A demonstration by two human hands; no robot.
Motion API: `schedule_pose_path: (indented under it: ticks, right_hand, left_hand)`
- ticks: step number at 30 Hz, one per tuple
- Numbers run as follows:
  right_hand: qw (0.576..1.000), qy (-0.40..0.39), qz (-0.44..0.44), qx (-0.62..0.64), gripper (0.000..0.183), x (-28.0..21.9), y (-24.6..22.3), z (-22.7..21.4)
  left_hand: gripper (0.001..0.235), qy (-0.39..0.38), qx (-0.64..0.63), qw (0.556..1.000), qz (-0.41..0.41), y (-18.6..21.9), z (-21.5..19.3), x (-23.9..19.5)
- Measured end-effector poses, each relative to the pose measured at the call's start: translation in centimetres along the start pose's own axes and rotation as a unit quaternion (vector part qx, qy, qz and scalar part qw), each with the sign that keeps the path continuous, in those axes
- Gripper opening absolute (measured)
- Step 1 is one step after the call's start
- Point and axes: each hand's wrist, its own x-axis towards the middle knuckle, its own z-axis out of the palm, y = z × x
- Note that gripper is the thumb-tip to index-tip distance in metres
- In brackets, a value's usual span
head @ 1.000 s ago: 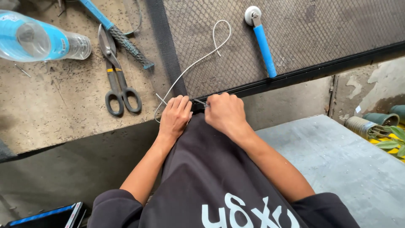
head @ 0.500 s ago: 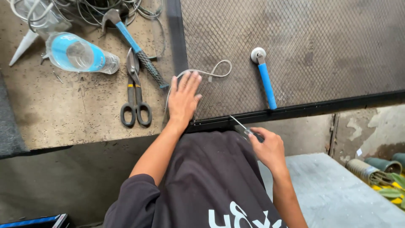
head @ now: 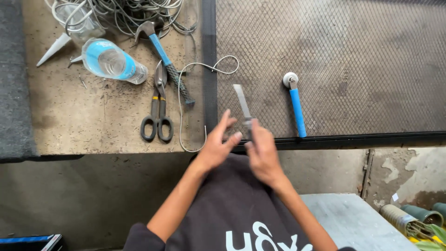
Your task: Trimming excess metal mesh from a screen frame using snips and securing the edges with a screwdriver.
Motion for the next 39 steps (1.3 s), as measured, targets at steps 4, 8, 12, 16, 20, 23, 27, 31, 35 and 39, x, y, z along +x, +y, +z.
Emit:
schedule_pose_path:
  ticks: [4, 8, 12, 16, 20, 23, 27, 31, 35, 39]
  right_hand:
    - [0.982, -0.134, -0.083, 0.1, 0.061, 0.5, -3.8, 4.2]
    - [0.934, -0.309, -0.055, 0.172, 0.05, 1.9, -4.5, 2.6]
    - [0.952, -0.305, -0.003, 0.041, 0.048, 0.4, 2.1, 5.1]
    - [0.959, -0.28, 0.037, -0.013, 0.048, 0.7, 4.6, 6.2]
    - [0.962, -0.259, 0.035, -0.079, 0.046, 0.3, 3.5, 5.9]
    - [0.969, -0.225, 0.099, -0.011, 0.043, -0.8, 2.2, 5.7]
    - [0.962, -0.209, 0.16, 0.073, 0.039, -2.4, -0.2, 5.2]
    - [0.962, -0.188, 0.163, 0.108, 0.038, -3.7, -0.5, 5.7]
    - [0.951, -0.178, 0.17, 0.186, 0.038, -3.2, -2.0, 4.8]
    - [0.9, -0.181, 0.204, 0.341, 0.038, -4.5, -1.1, 5.6]
  left_hand:
    - [0.054, 0.181, -0.195, 0.962, -0.057, -1.0, 0.4, -4.3]
    - [0.042, 0.335, 0.177, 0.914, -0.145, -4.6, -5.6, -8.4]
    - [0.048, 0.471, 0.385, 0.788, -0.09, -7.8, -12.3, -11.3]
    - [0.06, 0.448, 0.475, 0.756, -0.045, -11.3, -18.2, -10.0]
    - [0.072, 0.453, 0.519, 0.723, -0.053, -11.6, -18.2, -6.7]
    - [0.072, 0.445, 0.537, 0.717, -0.014, -9.2, -15.2, -3.9]
    - [0.069, 0.369, 0.509, 0.774, -0.072, -10.3, -14.7, -1.3]
    - [0.064, 0.302, 0.489, 0.811, -0.107, -9.9, -17.2, -0.9]
    - [0.065, 0.198, 0.527, 0.817, -0.126, -7.7, -18.9, -2.1]
    - [0.087, 0.104, 0.407, 0.876, -0.239, -3.2, -18.2, -7.5]
